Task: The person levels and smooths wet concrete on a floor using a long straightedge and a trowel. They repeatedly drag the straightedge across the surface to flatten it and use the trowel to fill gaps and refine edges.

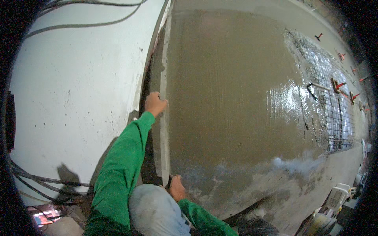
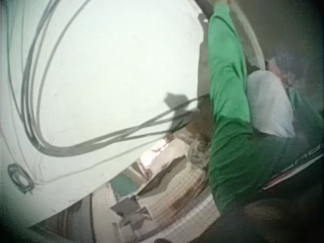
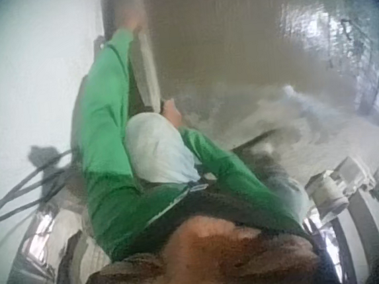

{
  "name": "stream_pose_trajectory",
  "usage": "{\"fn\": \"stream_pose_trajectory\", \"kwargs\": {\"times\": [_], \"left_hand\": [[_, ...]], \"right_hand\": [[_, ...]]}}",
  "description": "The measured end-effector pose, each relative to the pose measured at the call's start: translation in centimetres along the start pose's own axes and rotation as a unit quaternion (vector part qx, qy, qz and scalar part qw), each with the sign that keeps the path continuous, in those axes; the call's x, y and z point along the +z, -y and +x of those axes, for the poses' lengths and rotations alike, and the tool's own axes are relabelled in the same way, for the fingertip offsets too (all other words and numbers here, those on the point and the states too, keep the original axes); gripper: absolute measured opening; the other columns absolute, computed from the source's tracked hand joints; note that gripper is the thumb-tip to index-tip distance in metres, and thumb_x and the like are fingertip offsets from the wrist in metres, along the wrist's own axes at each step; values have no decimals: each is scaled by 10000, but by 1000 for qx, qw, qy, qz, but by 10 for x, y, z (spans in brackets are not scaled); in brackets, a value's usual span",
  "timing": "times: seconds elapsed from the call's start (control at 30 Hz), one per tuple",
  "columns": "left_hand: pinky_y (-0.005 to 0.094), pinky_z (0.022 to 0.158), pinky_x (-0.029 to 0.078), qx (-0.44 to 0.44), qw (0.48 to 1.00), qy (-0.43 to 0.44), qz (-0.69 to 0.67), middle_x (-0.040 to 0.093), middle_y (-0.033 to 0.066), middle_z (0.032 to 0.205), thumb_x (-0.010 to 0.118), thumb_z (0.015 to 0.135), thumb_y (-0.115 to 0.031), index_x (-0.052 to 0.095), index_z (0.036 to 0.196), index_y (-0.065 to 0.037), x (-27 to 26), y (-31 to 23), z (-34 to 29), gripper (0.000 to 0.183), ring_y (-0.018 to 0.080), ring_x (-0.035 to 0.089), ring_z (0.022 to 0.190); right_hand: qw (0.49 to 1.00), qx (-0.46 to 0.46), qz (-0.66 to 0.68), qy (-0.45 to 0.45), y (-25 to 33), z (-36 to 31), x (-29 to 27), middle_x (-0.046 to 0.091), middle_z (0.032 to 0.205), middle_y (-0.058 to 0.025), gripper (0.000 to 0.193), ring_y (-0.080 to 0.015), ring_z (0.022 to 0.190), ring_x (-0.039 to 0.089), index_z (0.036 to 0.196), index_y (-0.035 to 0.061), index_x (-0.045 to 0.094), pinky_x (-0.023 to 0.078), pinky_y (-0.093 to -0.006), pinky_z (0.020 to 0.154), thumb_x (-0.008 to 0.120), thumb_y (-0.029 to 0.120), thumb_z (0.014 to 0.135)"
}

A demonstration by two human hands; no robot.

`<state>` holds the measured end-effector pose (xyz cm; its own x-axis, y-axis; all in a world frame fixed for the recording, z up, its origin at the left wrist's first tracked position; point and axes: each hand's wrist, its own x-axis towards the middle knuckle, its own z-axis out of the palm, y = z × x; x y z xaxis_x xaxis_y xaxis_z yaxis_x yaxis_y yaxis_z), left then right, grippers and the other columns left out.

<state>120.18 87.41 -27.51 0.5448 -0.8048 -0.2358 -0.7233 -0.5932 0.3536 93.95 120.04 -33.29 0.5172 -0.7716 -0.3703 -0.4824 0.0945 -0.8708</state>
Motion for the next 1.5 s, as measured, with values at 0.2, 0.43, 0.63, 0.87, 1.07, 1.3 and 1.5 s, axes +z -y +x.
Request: {"fn": "stream_pose_trajectory", "kwargs": {"times": [0.2, 0.43, 0.63, 0.87, 1.07, 1.3, 1.5], "left_hand": [[511, 1050, 491, -20, 1000, -13, -1, 659, 237, 1289, 799, 853, -233, 680, 1219, 15, 4, 67, -39, 458, 419, 594, 1261], [534, 940, 504, 17, 996, -88, 30, 670, 242, 1119, 819, 823, -223, 674, 1124, 23, 18, 122, -69, 415, 440, 627, 1089], [538, 1007, 478, 16, 997, -66, 30, 659, 249, 1173, 789, 846, -207, 665, 1162, 38, 18, 135, -87, 418, 448, 599, 1168], [535, 1022, 484, -5, 998, -47, 30, 653, 260, 1192, 766, 850, -181, 657, 1204, 59, 16, 149, -99, 441, 454, 611, 1172], [531, 1008, 500, 16, 996, -61, 60, 660, 254, 1211, 773, 856, -171, 656, 1144, 52, 20, 159, -86, 383, 448, 615, 1192], [544, 986, 512, -22, 994, -42, 97, 665, 258, 1188, 764, 870, -160, 659, 1109, 51, 16, 157, -75, 336, 450, 631, 1169], [540, 965, 525, -23, 995, -47, 89, 665, 264, 1179, 761, 863, -145, 666, 1079, 45, 20, 156, -72, 303, 454, 642, 1146]], "right_hand": [[996, -19, -32, 87, -9, -9, 53, 500, 1118, -294, 793, -511, 1031, 595, 1289, -71, 444, 513, -539, 841, 873, 432, 851], [978, 63, 59, 188, -16, -12, 97, 570, 1136, -309, 864, -546, 1058, 617, 1260, -27, 392, 516, -566, 875, 896, 506, 803], [977, 64, 13, 202, -23, -10, 119, 652, 1114, -362, 834, -554, 1052, 658, 1270, -36, 398, 531, -589, 864, 883, 468, 815], [952, 79, -38, 294, -26, -9, 137, 689, 998, -373, 786, -573, 977, 672, 1312, -48, 341, 535, -606, 831, 817, 410, 887], [964, 27, 12, 265, -19, -2, 140, 685, 1005, -381, 731, -571, 989, 670, 1297, -46, 339, 527, -625, 820, 763, 418, 924], [965, 51, -27, 254, -11, 13, 168, 686, 978, -369, 659, -569, 977, 670, 1260, -46, 357, 525, -623, 813, 749, 368, 929], [965, 74, -19, 249, -15, 15, 173, 693, 991, -366, 648, -567, 991, 669, 1259, -38, 370, 525, -619, 838, 776, 312, 894]]}}
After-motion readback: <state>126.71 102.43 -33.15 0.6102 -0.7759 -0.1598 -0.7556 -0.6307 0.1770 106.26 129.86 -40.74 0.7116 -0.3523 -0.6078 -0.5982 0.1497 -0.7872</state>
